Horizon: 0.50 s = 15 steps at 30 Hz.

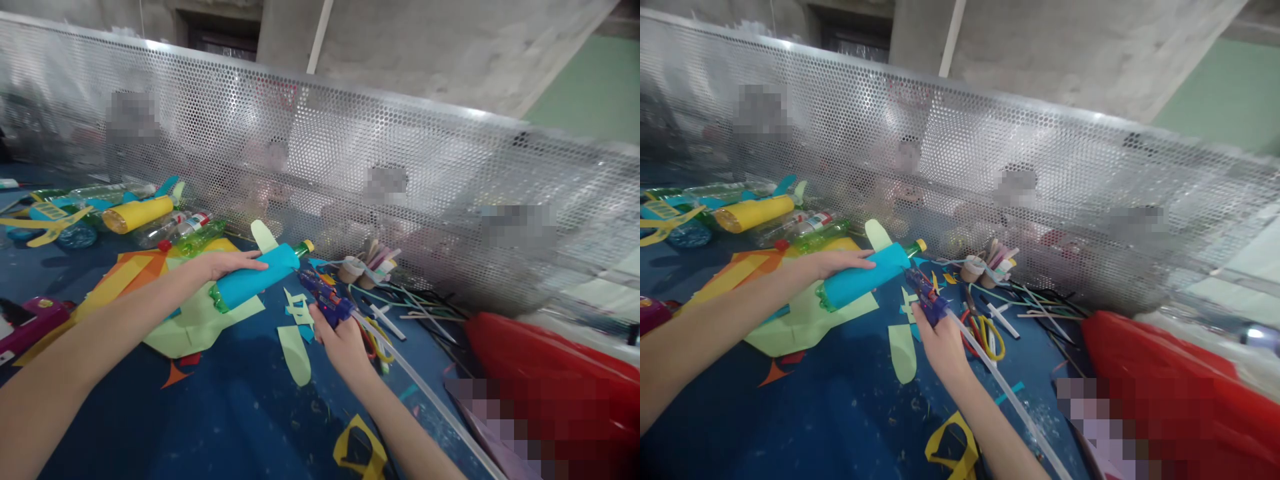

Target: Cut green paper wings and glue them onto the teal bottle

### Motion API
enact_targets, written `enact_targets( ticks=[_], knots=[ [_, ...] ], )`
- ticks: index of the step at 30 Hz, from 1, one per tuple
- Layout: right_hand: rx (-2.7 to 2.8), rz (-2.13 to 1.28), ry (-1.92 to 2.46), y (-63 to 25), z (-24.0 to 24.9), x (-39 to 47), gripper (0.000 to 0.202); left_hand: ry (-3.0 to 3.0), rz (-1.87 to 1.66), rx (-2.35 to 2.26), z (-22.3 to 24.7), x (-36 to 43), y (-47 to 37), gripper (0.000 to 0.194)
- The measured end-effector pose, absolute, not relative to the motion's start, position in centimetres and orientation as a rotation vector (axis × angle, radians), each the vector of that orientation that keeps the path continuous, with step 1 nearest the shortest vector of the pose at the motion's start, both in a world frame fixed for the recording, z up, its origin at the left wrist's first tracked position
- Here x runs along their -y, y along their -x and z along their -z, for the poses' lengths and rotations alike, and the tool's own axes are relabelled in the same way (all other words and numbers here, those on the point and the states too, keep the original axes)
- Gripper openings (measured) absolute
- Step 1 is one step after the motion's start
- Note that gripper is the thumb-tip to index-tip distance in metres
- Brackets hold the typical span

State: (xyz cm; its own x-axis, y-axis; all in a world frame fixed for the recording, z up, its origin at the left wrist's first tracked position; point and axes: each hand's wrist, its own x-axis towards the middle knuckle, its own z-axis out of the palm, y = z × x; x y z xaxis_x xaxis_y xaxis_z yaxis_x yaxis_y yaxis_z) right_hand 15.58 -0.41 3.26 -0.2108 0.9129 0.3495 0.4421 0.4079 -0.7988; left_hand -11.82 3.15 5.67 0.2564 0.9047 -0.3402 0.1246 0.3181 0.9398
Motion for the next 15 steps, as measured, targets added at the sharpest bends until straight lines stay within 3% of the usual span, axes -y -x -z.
enact_targets(
  ticks=[15],
  knots=[
    [1.986,-0.501,1.206,-15.67,-2.85,0.36,0.042,-1.096,-0.758,-1.109,-5.38,-3.26,11.86,0.090]
  ],
)
